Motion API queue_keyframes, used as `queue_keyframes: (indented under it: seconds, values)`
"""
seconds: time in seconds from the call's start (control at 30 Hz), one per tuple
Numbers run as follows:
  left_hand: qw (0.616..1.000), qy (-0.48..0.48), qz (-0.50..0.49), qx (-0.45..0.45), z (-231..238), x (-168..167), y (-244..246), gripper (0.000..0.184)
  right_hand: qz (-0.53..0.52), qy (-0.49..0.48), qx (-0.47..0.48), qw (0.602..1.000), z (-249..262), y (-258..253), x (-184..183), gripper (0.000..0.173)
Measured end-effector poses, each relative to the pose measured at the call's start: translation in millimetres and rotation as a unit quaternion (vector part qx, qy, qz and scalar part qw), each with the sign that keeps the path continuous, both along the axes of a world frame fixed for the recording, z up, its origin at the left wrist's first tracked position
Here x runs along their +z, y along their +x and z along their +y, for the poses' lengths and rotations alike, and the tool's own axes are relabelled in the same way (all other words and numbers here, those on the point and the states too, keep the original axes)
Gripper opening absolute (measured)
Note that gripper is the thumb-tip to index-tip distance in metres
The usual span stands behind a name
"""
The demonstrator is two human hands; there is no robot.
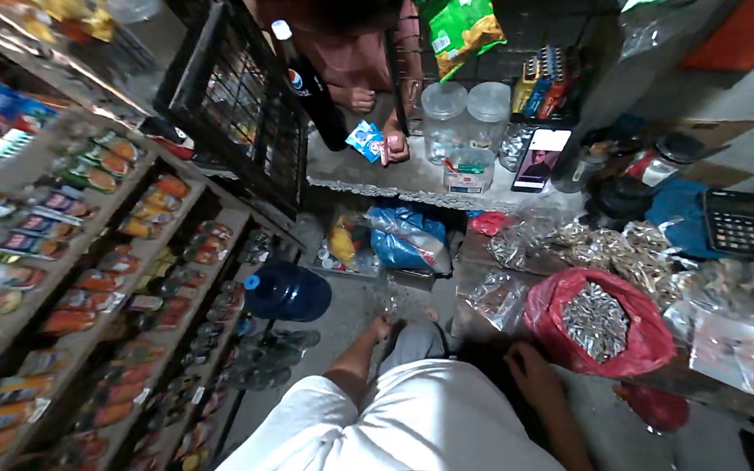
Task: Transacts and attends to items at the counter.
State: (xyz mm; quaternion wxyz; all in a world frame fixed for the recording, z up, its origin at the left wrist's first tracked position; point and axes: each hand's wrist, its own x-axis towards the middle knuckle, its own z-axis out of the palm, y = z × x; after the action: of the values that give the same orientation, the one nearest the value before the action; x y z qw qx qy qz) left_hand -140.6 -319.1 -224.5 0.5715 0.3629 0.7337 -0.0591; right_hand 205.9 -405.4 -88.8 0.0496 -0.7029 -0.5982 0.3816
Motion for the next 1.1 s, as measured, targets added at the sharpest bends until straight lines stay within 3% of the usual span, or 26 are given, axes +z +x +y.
queue_keyframes:
  seconds: [0.17, 0.47, 0.7, 0.83, 1.1]
  values:
    - [1.000, -0.017, 0.009, -0.011, 13, -7, -14, 0.044, 0.000, 0.004, -0.018, 1.000, 12, -8, -1, 0.034]
    - [0.999, 0.029, -0.021, -0.033, 78, 0, -13, 0.045, -0.024, -0.011, -0.038, 0.999, 39, -23, 10, 0.038]
    - [0.993, 0.101, -0.051, -0.019, 117, 14, -23, 0.044, 0.005, 0.063, -0.065, 0.996, 53, -39, 5, 0.031]
    - [0.993, 0.101, -0.051, -0.024, 125, 12, -31, 0.044, 0.013, 0.077, -0.076, 0.994, 53, -44, -1, 0.033]
    - [0.993, 0.079, -0.055, -0.072, 123, 11, -35, 0.043, 0.019, -0.003, -0.061, 0.998, 68, -53, 5, 0.037]
